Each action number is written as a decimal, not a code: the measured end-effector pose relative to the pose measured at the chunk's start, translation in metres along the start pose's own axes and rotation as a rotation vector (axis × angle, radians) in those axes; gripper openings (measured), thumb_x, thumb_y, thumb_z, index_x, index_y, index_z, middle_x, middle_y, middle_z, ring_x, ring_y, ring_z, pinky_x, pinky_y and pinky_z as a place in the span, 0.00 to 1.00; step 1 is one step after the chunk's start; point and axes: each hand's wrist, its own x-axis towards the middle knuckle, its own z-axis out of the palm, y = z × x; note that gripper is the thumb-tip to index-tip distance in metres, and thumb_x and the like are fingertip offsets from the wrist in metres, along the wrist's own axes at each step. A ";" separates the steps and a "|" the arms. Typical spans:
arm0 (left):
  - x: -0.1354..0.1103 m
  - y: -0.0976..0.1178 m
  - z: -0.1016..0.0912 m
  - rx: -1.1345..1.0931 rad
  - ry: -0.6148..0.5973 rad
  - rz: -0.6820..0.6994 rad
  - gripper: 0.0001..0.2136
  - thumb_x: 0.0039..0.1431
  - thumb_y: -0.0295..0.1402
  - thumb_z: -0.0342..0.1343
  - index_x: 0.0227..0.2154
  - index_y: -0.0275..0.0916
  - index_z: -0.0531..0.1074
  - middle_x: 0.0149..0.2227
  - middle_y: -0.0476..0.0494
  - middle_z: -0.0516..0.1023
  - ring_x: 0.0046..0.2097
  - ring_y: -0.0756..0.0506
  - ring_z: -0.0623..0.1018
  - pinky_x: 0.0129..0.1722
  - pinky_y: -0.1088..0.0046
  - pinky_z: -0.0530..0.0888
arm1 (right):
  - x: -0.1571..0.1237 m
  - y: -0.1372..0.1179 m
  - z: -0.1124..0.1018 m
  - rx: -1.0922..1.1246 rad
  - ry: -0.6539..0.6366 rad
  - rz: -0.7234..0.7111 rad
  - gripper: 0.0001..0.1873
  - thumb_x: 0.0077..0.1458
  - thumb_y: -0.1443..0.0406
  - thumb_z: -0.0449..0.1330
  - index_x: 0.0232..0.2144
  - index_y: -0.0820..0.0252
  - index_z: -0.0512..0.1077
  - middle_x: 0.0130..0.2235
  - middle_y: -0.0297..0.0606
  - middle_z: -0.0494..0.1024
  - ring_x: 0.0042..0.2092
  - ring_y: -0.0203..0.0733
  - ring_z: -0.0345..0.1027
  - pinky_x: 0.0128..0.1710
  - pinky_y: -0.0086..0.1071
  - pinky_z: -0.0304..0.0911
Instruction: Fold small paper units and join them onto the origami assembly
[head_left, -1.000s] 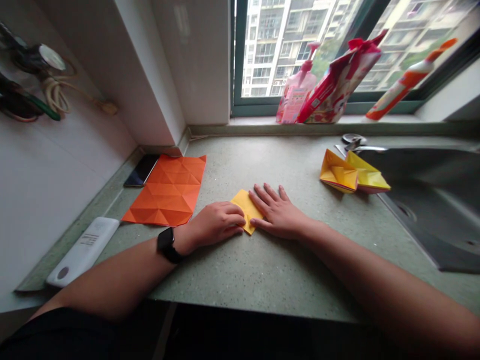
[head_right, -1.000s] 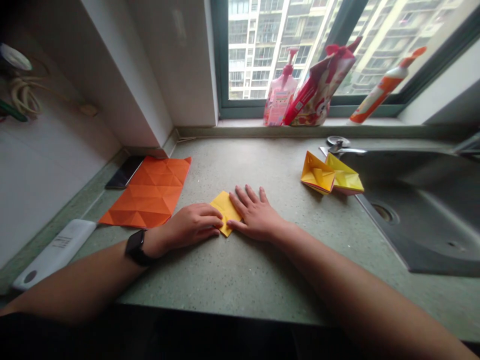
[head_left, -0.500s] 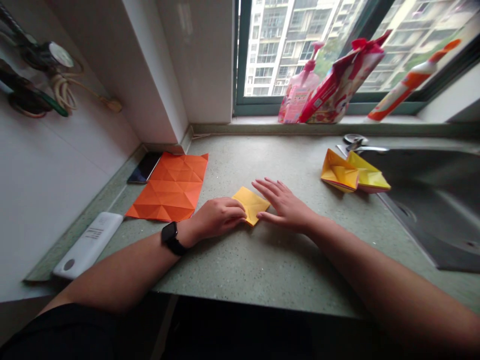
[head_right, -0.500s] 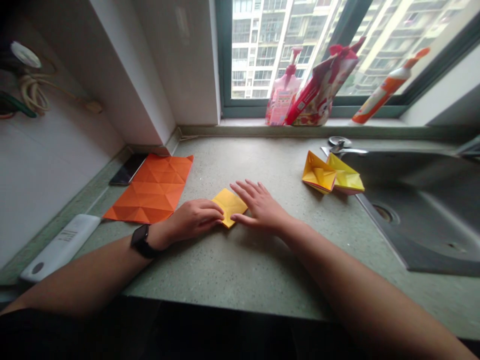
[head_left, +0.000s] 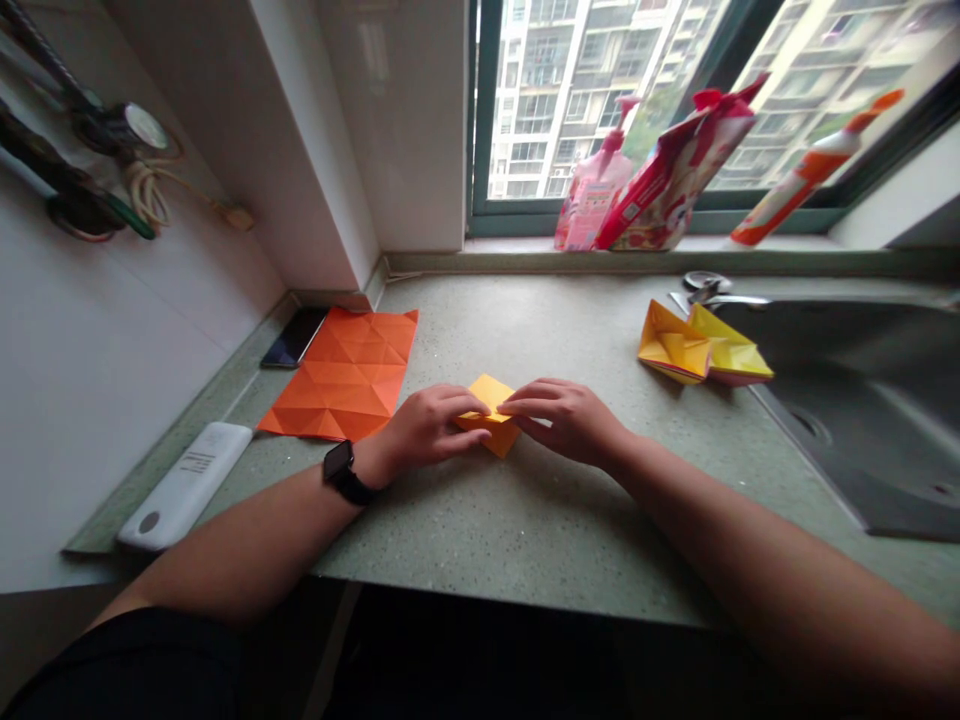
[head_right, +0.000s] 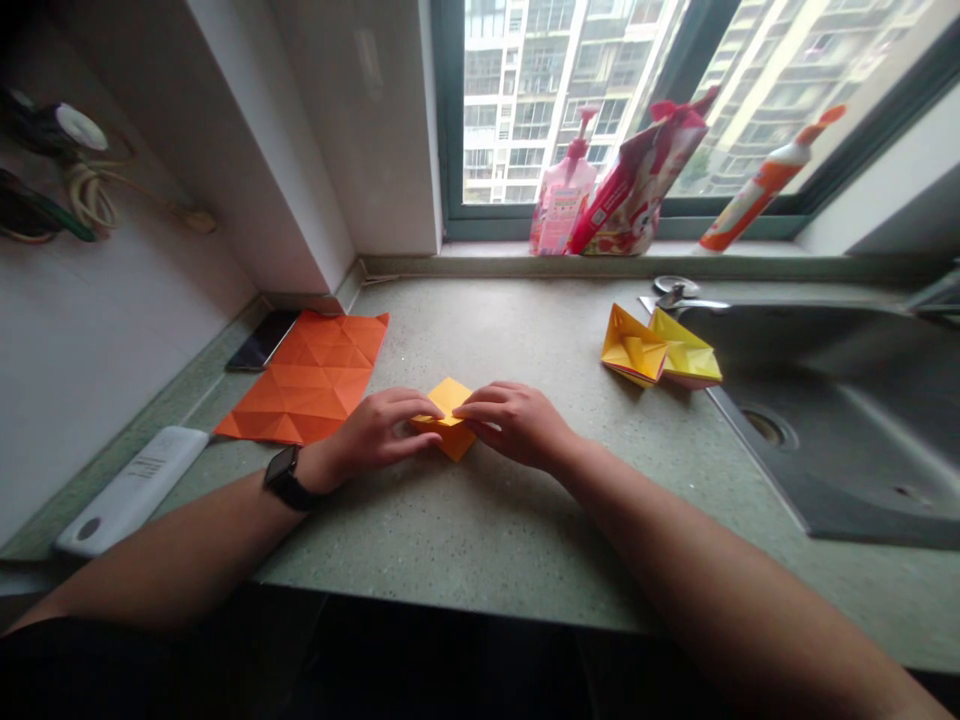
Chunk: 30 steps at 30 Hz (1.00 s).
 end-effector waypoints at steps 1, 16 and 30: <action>0.000 0.001 0.000 0.025 0.004 0.003 0.08 0.71 0.36 0.65 0.49 0.41 0.81 0.48 0.41 0.86 0.48 0.43 0.84 0.49 0.64 0.81 | 0.000 -0.001 0.000 0.002 0.009 0.003 0.11 0.72 0.65 0.60 0.47 0.53 0.84 0.43 0.38 0.88 0.41 0.42 0.81 0.39 0.36 0.73; -0.003 0.002 0.002 0.159 -0.006 -0.067 0.05 0.73 0.30 0.59 0.43 0.39 0.81 0.43 0.42 0.86 0.41 0.45 0.84 0.40 0.69 0.79 | -0.005 0.004 0.001 -0.098 -0.147 0.080 0.14 0.71 0.65 0.59 0.50 0.50 0.85 0.46 0.39 0.88 0.43 0.44 0.81 0.40 0.36 0.73; -0.002 0.006 0.003 0.186 0.009 -0.100 0.05 0.71 0.28 0.60 0.42 0.39 0.81 0.41 0.43 0.86 0.41 0.45 0.84 0.41 0.69 0.78 | -0.002 0.006 0.000 -0.192 -0.255 0.174 0.10 0.69 0.67 0.59 0.41 0.53 0.82 0.42 0.40 0.84 0.39 0.43 0.75 0.37 0.35 0.66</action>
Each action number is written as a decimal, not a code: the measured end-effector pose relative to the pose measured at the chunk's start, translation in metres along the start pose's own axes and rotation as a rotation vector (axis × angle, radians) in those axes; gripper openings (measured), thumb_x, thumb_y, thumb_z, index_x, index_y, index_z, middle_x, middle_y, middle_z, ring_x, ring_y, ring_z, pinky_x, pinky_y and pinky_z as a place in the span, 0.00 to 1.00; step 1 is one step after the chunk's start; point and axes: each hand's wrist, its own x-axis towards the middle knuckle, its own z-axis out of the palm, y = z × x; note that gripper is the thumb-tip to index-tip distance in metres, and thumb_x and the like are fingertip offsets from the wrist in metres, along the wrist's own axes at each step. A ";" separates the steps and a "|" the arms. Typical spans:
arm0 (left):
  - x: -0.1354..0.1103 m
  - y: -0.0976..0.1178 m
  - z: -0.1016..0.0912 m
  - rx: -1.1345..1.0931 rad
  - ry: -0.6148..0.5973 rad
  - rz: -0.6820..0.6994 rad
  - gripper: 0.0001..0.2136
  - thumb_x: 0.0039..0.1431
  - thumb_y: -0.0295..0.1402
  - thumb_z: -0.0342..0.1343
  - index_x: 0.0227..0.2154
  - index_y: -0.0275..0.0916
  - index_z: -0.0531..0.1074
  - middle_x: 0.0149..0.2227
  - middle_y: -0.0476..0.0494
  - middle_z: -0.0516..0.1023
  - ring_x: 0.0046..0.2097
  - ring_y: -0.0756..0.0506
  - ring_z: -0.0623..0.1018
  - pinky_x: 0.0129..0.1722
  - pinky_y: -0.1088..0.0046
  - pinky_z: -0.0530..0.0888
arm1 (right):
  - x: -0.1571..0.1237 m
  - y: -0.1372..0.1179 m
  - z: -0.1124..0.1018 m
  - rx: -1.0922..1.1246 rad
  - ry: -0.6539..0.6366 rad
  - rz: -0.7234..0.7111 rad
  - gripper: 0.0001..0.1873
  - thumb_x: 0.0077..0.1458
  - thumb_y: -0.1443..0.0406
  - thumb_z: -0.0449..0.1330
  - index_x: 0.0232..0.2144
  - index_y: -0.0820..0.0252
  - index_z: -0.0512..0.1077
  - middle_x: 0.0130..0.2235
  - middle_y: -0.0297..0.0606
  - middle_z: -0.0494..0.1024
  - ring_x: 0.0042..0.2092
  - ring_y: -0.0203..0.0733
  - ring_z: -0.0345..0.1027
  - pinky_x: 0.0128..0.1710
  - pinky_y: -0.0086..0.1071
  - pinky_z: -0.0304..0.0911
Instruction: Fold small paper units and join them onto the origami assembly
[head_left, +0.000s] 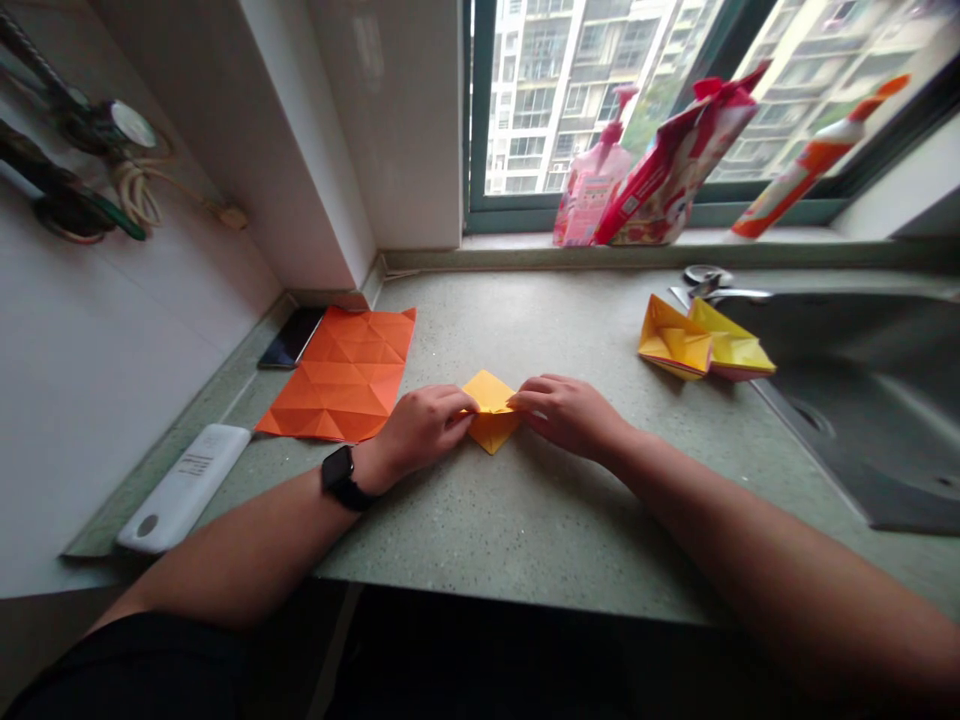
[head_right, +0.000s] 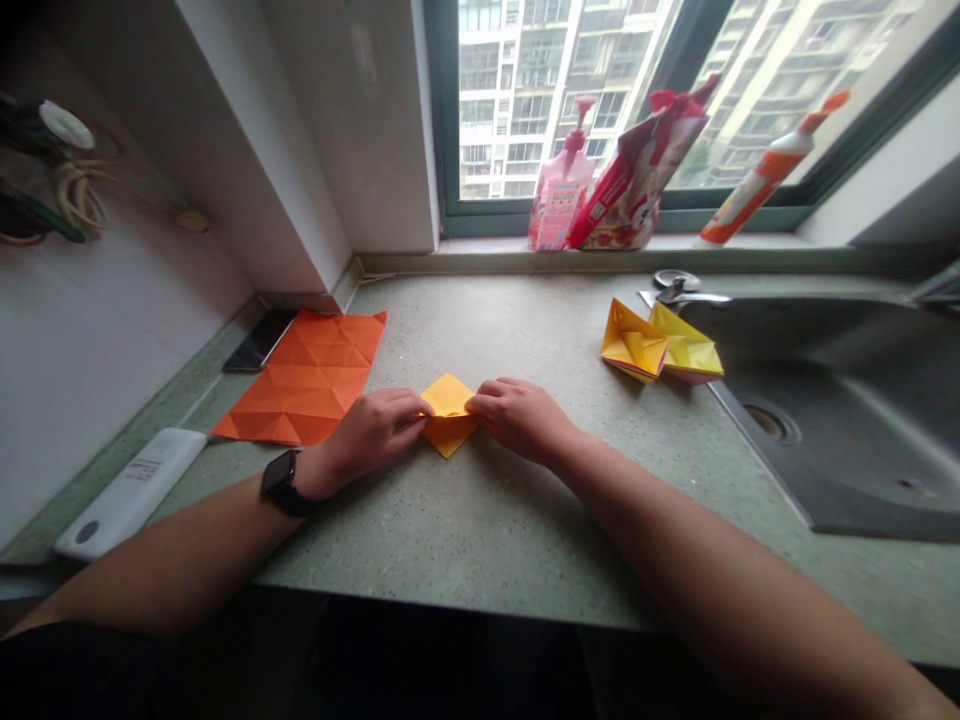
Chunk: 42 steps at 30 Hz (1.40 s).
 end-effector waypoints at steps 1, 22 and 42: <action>0.000 0.000 0.000 0.002 -0.005 0.004 0.04 0.71 0.28 0.60 0.42 0.39 0.81 0.41 0.43 0.86 0.41 0.45 0.84 0.41 0.69 0.78 | 0.000 0.001 0.001 -0.012 -0.008 0.016 0.10 0.69 0.67 0.60 0.41 0.53 0.82 0.42 0.40 0.84 0.39 0.42 0.75 0.37 0.35 0.66; -0.002 0.001 -0.001 0.041 -0.004 -0.002 0.04 0.71 0.31 0.62 0.43 0.40 0.81 0.43 0.42 0.86 0.44 0.43 0.84 0.43 0.67 0.79 | -0.001 -0.004 -0.012 -0.109 -0.004 0.043 0.06 0.65 0.62 0.63 0.42 0.54 0.79 0.40 0.39 0.85 0.40 0.46 0.77 0.43 0.40 0.66; 0.002 0.004 0.001 -0.064 0.006 -0.064 0.07 0.73 0.32 0.58 0.41 0.39 0.81 0.37 0.46 0.86 0.34 0.47 0.81 0.38 0.69 0.74 | 0.000 -0.012 0.000 0.193 0.076 0.047 0.10 0.72 0.62 0.56 0.39 0.54 0.77 0.36 0.36 0.84 0.33 0.39 0.75 0.33 0.32 0.62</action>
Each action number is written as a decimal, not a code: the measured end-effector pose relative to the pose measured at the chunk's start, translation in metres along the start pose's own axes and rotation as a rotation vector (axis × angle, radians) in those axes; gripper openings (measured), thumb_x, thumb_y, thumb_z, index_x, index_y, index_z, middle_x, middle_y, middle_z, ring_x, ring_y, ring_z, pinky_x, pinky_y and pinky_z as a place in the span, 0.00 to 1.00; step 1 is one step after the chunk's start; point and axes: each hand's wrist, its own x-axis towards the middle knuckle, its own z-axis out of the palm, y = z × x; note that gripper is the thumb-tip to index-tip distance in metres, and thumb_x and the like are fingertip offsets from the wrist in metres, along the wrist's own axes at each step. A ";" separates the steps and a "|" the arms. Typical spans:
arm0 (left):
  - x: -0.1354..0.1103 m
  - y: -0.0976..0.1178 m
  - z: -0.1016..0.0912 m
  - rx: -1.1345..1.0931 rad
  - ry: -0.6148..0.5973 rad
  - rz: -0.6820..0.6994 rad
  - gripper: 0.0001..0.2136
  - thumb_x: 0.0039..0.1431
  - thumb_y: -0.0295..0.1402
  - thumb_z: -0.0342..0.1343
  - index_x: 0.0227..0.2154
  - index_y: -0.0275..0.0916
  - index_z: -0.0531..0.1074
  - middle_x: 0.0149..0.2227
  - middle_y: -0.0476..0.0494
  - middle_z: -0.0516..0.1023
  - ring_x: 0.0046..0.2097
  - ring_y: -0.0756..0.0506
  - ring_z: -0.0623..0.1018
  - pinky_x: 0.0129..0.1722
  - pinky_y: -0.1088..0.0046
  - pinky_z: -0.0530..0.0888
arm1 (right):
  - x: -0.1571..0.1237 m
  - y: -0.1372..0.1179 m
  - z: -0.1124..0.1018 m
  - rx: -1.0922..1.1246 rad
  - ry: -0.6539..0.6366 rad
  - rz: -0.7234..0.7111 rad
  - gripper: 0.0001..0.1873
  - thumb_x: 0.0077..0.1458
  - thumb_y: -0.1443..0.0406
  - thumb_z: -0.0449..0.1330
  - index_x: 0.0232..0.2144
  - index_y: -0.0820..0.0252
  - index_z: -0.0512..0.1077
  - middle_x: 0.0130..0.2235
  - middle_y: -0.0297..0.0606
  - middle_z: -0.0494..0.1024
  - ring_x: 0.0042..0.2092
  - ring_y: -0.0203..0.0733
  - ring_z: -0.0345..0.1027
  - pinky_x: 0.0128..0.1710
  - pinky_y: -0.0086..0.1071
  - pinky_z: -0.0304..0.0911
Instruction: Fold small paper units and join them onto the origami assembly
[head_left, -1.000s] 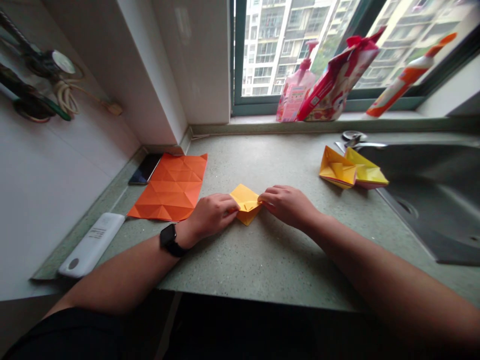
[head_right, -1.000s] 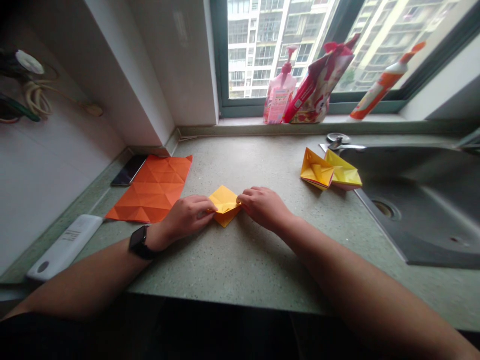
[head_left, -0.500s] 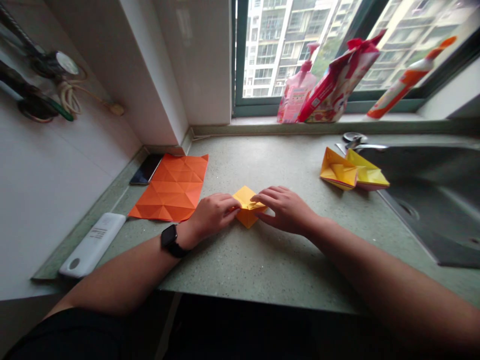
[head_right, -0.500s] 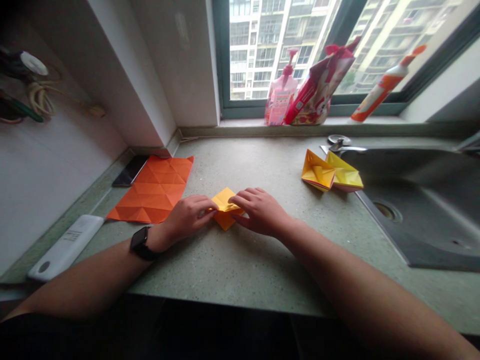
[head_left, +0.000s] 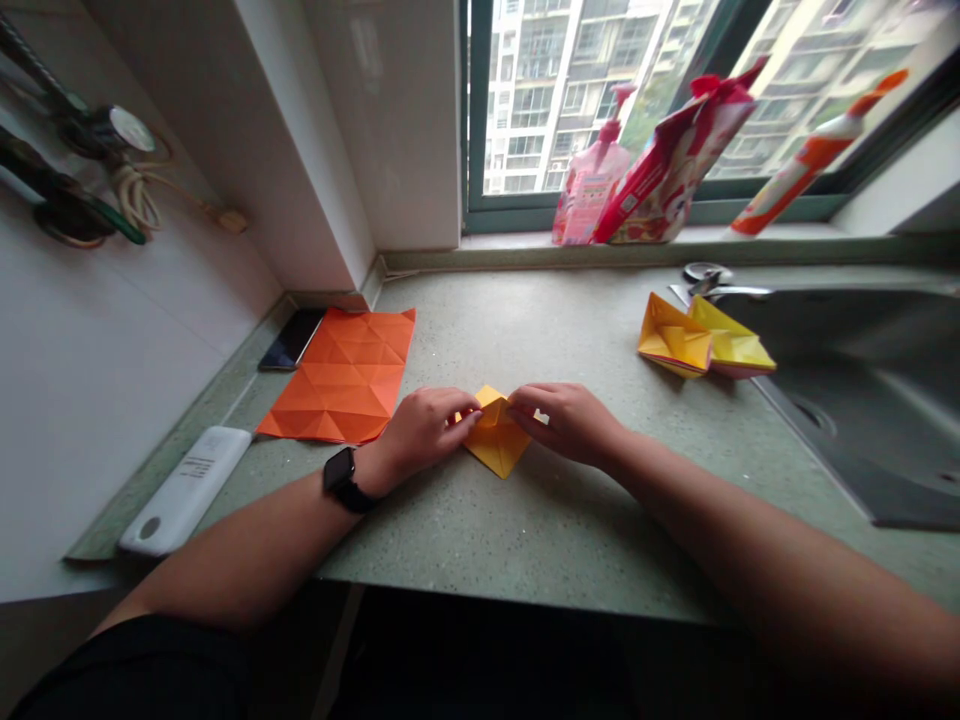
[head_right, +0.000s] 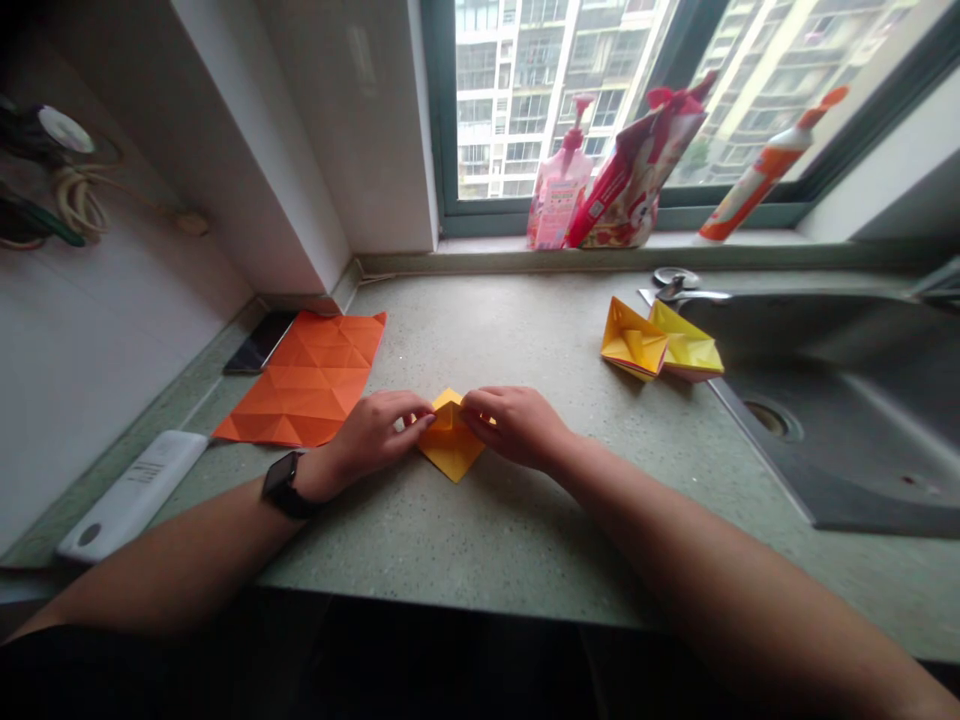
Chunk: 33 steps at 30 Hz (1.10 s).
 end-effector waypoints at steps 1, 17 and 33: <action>0.001 0.000 0.001 -0.011 -0.002 -0.027 0.07 0.73 0.32 0.58 0.41 0.39 0.81 0.37 0.46 0.86 0.33 0.48 0.80 0.37 0.70 0.74 | 0.000 0.000 0.002 0.002 0.005 0.023 0.11 0.72 0.61 0.55 0.39 0.54 0.77 0.36 0.36 0.84 0.33 0.39 0.74 0.33 0.33 0.62; 0.013 -0.006 0.012 0.234 -0.026 -0.189 0.08 0.72 0.35 0.61 0.49 0.39 0.79 0.41 0.43 0.84 0.45 0.41 0.81 0.48 0.62 0.74 | 0.006 0.003 0.016 -0.156 0.096 -0.020 0.08 0.68 0.62 0.66 0.47 0.48 0.84 0.57 0.44 0.81 0.56 0.53 0.74 0.56 0.49 0.74; 0.013 -0.011 0.017 0.144 -0.127 0.088 0.07 0.76 0.30 0.56 0.48 0.39 0.80 0.57 0.39 0.82 0.60 0.40 0.79 0.63 0.54 0.77 | 0.012 0.007 0.021 -0.164 0.015 0.080 0.11 0.71 0.61 0.64 0.50 0.44 0.85 0.54 0.41 0.84 0.53 0.52 0.75 0.55 0.47 0.73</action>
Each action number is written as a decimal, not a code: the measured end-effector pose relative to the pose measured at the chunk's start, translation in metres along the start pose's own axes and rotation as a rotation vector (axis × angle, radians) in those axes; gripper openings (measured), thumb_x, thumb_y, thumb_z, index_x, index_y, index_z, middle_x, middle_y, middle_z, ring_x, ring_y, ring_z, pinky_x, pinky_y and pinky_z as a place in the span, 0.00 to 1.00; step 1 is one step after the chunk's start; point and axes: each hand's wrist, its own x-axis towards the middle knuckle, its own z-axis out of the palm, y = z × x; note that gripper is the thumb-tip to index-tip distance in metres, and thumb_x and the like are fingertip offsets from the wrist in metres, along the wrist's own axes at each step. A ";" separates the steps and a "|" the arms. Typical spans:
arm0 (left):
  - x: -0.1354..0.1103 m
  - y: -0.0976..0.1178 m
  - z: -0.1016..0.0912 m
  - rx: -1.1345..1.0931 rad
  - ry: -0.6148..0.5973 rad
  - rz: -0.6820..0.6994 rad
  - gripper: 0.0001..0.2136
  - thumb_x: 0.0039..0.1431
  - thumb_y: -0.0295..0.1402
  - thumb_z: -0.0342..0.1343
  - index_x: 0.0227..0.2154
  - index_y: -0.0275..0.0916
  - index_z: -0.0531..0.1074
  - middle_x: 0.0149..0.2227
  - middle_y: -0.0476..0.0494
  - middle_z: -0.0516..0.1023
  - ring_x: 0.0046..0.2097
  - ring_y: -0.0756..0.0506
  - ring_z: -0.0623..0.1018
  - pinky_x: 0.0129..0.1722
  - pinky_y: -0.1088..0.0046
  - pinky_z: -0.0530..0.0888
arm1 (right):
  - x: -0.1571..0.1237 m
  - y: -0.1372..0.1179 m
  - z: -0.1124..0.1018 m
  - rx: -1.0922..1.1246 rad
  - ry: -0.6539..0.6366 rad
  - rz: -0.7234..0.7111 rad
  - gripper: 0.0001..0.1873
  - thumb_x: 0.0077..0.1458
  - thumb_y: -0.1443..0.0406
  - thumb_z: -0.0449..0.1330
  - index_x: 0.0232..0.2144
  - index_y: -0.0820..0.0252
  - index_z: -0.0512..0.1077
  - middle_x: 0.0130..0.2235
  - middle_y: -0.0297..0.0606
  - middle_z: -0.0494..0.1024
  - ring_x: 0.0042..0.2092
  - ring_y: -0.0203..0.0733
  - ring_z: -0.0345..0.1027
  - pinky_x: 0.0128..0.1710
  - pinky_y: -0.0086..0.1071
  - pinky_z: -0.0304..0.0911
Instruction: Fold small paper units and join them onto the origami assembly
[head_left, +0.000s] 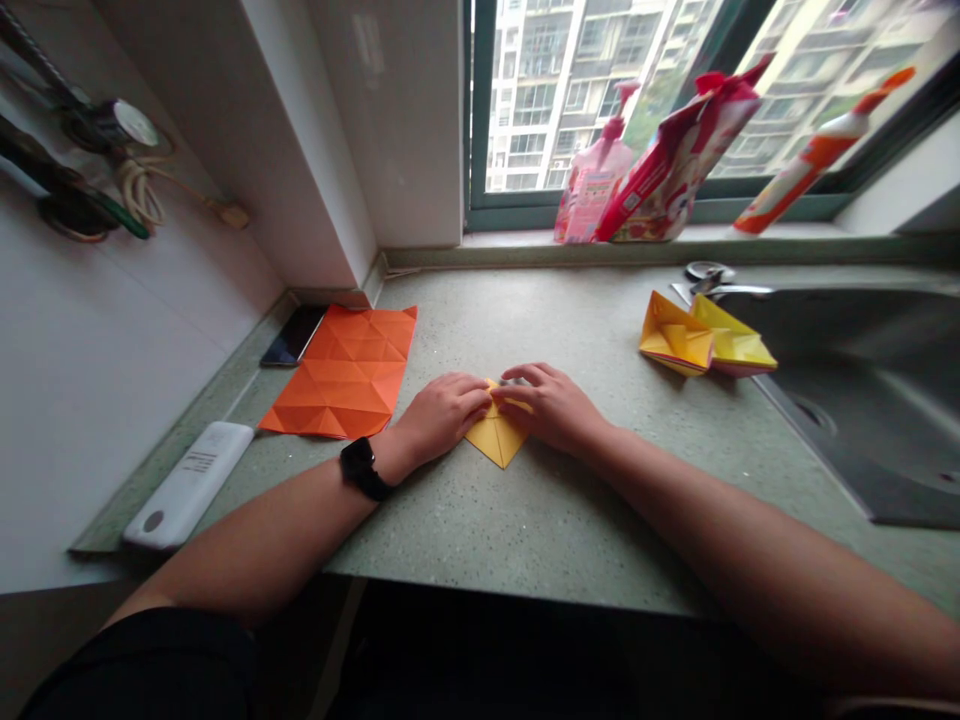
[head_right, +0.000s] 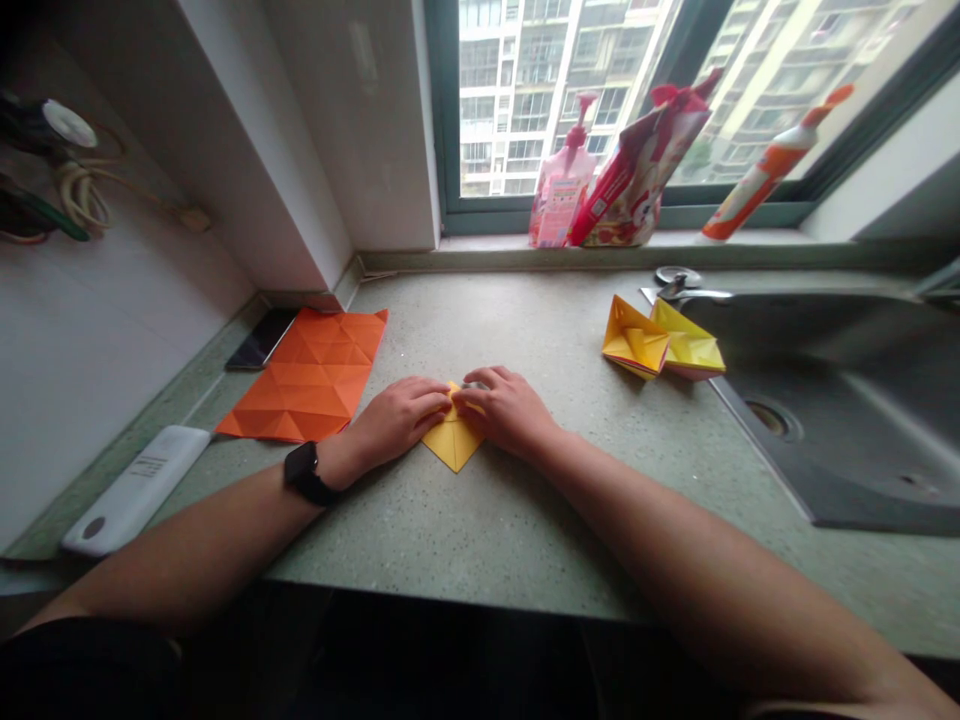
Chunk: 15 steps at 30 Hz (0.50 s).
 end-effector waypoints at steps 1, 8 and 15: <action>0.000 0.000 0.001 -0.017 0.001 0.013 0.08 0.76 0.29 0.55 0.49 0.39 0.79 0.58 0.39 0.82 0.60 0.40 0.79 0.63 0.55 0.77 | 0.000 0.001 0.000 0.002 -0.002 0.004 0.12 0.71 0.61 0.64 0.51 0.44 0.85 0.54 0.42 0.83 0.53 0.52 0.75 0.55 0.47 0.73; -0.002 0.002 0.006 -0.068 0.000 0.062 0.10 0.78 0.31 0.52 0.53 0.39 0.77 0.60 0.37 0.80 0.62 0.40 0.79 0.63 0.54 0.79 | 0.001 0.006 0.001 0.001 0.008 0.039 0.09 0.70 0.61 0.64 0.48 0.46 0.83 0.53 0.42 0.82 0.53 0.52 0.73 0.54 0.46 0.71; -0.005 -0.001 0.006 -0.069 -0.084 0.062 0.15 0.75 0.28 0.54 0.60 0.44 0.76 0.60 0.42 0.81 0.63 0.40 0.79 0.70 0.45 0.70 | 0.001 0.015 0.002 0.058 -0.020 0.040 0.06 0.69 0.60 0.66 0.45 0.47 0.83 0.53 0.42 0.81 0.54 0.53 0.73 0.56 0.48 0.70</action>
